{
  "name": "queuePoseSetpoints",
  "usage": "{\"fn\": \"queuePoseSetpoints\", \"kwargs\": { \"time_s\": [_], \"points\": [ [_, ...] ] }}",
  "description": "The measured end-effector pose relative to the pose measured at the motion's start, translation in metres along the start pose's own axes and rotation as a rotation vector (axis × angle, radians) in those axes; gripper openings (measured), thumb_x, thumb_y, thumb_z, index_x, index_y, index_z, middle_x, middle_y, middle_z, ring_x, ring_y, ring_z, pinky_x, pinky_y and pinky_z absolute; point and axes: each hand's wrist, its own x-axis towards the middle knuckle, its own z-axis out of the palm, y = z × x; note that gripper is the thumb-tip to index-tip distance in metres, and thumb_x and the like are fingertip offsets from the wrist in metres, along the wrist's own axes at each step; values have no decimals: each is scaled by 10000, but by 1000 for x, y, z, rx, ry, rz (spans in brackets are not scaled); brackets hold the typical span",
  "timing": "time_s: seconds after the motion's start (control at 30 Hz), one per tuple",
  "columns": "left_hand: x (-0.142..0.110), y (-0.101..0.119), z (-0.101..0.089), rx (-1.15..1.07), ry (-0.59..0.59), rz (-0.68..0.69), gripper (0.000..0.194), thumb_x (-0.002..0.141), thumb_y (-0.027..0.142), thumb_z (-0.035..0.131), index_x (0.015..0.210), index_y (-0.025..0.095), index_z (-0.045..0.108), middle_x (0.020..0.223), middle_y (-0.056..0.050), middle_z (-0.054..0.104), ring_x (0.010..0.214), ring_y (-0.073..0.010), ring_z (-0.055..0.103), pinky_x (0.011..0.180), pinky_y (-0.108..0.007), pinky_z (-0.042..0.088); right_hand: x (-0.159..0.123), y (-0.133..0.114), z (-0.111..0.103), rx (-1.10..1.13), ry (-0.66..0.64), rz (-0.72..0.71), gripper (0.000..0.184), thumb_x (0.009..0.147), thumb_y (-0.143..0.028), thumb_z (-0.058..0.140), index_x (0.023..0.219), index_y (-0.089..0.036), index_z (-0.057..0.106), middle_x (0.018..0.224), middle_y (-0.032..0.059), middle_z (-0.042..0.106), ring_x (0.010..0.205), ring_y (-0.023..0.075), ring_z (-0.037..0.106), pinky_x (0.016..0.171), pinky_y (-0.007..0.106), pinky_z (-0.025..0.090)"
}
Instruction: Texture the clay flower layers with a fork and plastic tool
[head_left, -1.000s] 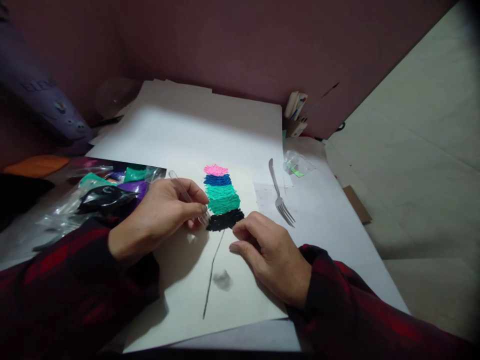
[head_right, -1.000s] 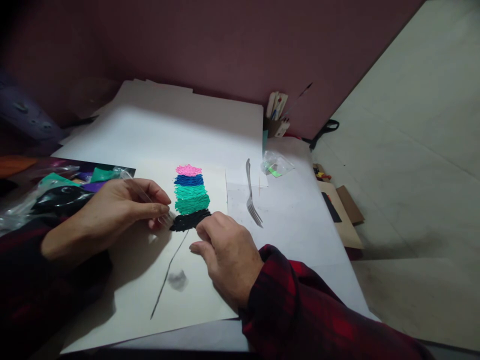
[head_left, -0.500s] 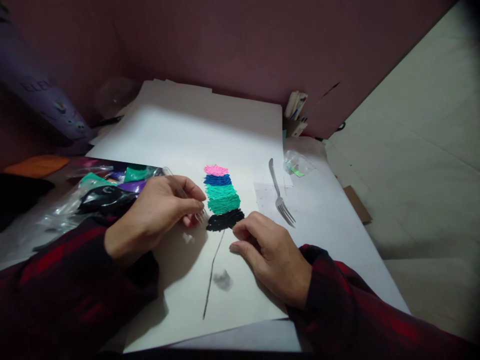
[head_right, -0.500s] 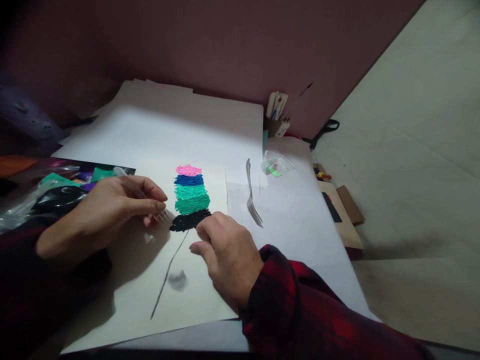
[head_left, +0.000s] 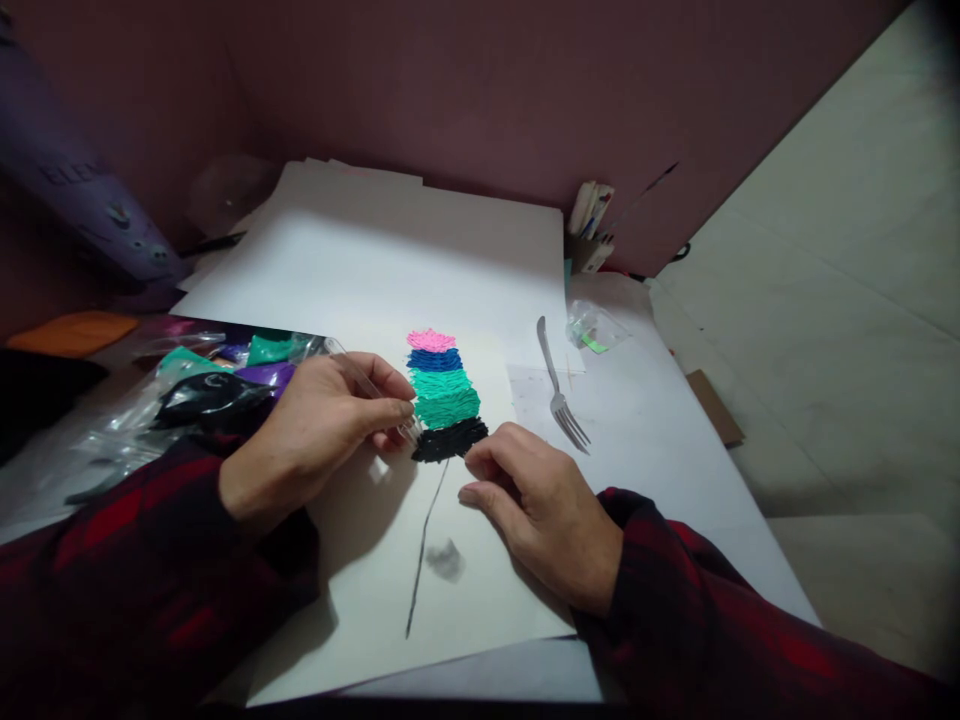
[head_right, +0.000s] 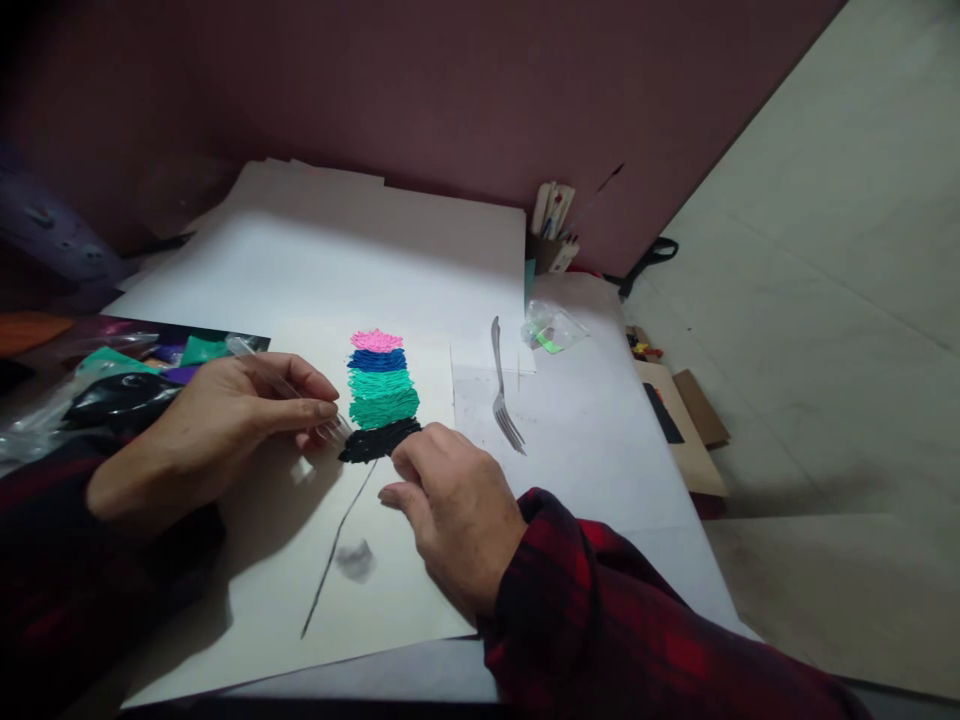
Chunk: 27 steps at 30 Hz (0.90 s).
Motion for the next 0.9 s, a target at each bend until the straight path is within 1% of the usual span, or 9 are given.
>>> {"fn": "queuePoseSetpoints", "kwargs": {
  "time_s": [0.33, 0.53, 0.6, 0.7, 0.77, 0.83, 0.9],
  "points": [
    [4, -4, -1, 24, -5, 13, 111, 611, 93, 653, 621, 164, 568, 484, 19, 603, 428, -99, 516, 443, -198, 412, 0, 0, -1, -1, -8, 7, 126, 822, -157, 582, 756, -187, 478, 733, -19, 469, 690, 123, 426, 627, 264, 341],
    [1, 3, -3, 66, 40, 8, 109, 601, 92, 669, 614, 158, 583, 482, 18, 602, 426, -100, 523, 436, -195, 411, 0, 0, -1, 1, 5, -2, 118, 825, -165, 579, 756, -189, 486, 733, -10, 486, 686, 128, 434, 619, 265, 342],
    [-2, 5, -4, 48, 72, 67, 109, 615, 112, 689, 667, 155, 603, 504, 20, 612, 448, -107, 545, 452, -198, 428, 0, 0, -1, 3, 3, -2, 121, 826, -163, 578, 756, -189, 482, 735, -10, 485, 688, 128, 435, 621, 266, 343],
    [-8, 4, -5, 7, 132, 234, 151, 684, 177, 703, 805, 161, 614, 596, 19, 644, 531, -127, 602, 528, -222, 481, 0, -1, -2, 6, -4, 5, 129, 823, -157, 582, 757, -187, 476, 739, -12, 480, 686, 126, 432, 621, 267, 345],
    [-11, 3, -6, 4, 175, 326, 171, 724, 215, 696, 860, 163, 607, 676, 4, 667, 595, -149, 637, 587, -250, 518, 0, -1, -2, 10, -5, 7, 136, 818, -153, 589, 751, -184, 475, 737, -15, 478, 682, 123, 431, 619, 268, 348],
    [-13, 3, -5, 38, 218, 368, 181, 733, 238, 700, 870, 161, 612, 728, -13, 679, 650, -169, 656, 628, -270, 539, 0, 0, -2, 21, -3, 6, 139, 813, -150, 595, 741, -183, 480, 728, -17, 479, 681, 121, 435, 619, 270, 355],
    [-15, 2, -4, 82, 240, 379, 183, 729, 253, 709, 861, 160, 623, 747, -23, 685, 673, -177, 661, 628, -267, 541, -1, 0, -1, 57, 13, 5, 121, 808, -147, 600, 750, -182, 501, 725, -17, 492, 677, 120, 449, 614, 270, 370]
  ]
}}
